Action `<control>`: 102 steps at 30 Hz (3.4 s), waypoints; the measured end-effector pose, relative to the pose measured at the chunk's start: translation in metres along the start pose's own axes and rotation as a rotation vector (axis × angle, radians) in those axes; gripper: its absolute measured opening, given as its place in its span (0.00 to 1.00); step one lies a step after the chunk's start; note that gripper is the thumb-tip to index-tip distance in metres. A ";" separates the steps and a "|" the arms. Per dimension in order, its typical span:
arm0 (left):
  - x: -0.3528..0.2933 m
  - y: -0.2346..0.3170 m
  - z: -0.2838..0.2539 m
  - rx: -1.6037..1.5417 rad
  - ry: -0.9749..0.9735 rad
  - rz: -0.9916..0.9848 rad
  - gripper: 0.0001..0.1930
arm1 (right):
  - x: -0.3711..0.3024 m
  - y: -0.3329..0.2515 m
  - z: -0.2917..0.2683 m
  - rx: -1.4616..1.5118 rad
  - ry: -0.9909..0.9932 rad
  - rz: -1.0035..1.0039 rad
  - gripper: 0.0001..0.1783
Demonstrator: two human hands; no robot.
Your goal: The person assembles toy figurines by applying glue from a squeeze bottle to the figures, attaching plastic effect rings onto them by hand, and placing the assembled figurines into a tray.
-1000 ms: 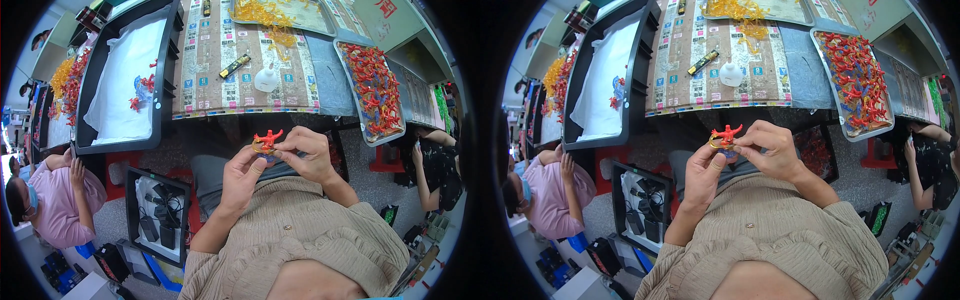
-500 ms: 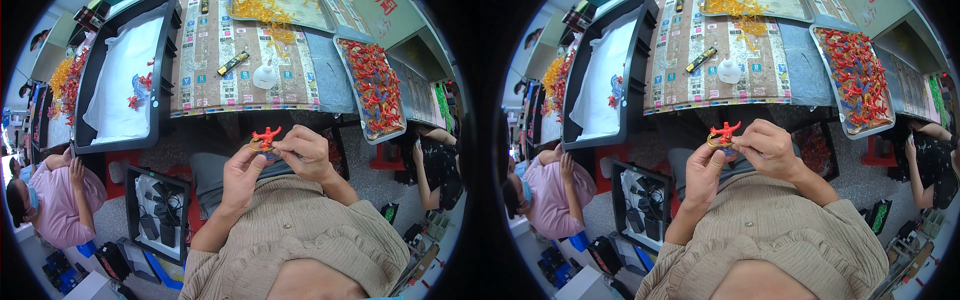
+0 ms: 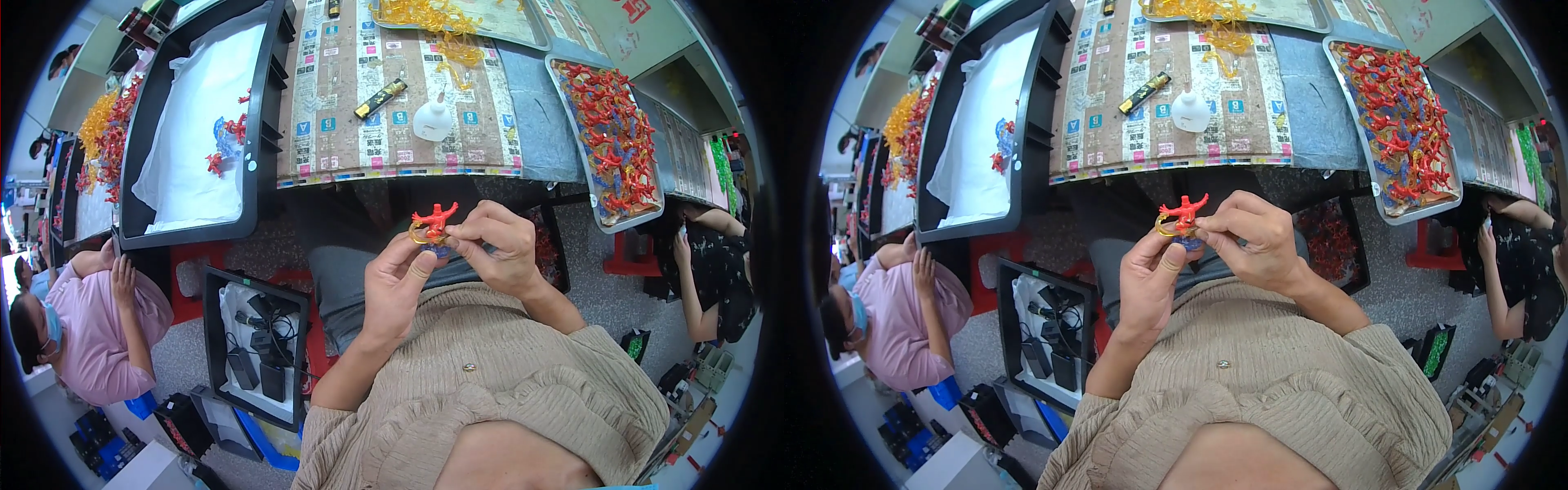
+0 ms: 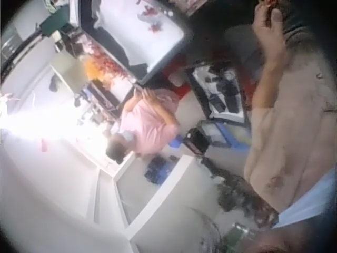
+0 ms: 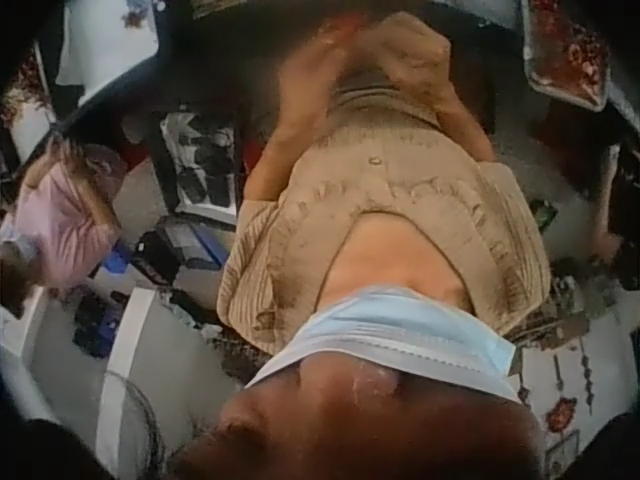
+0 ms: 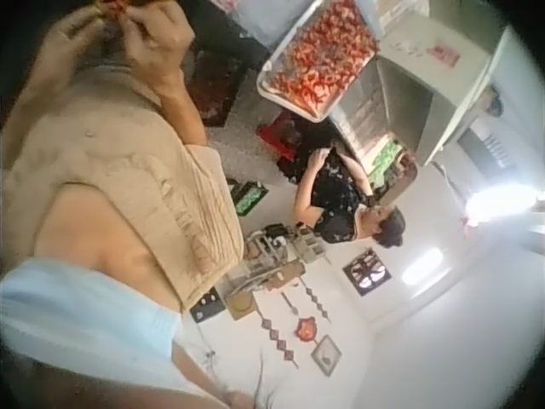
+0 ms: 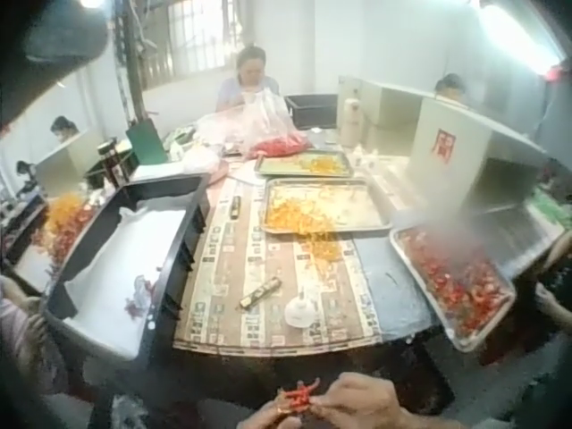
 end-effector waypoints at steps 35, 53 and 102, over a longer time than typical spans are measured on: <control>0.016 0.012 0.010 0.950 0.064 0.588 0.08 | -0.011 -0.001 0.021 0.031 0.079 -0.002 0.12; 0.057 0.017 0.004 1.508 -0.491 1.118 0.18 | -0.005 0.002 0.026 0.057 0.263 0.200 0.04; 0.063 0.035 0.019 1.466 -0.685 1.356 0.18 | -0.001 0.025 0.004 1.440 -0.386 0.675 0.24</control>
Point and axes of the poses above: each hand's wrist, its own x-axis towards the middle knuckle, its own z-axis out of the palm, y = z × x, the point moved 1 cm from there along x, towards the middle knuckle, and after that the axes turned 11 degrees about z, right-handed, at the moved point
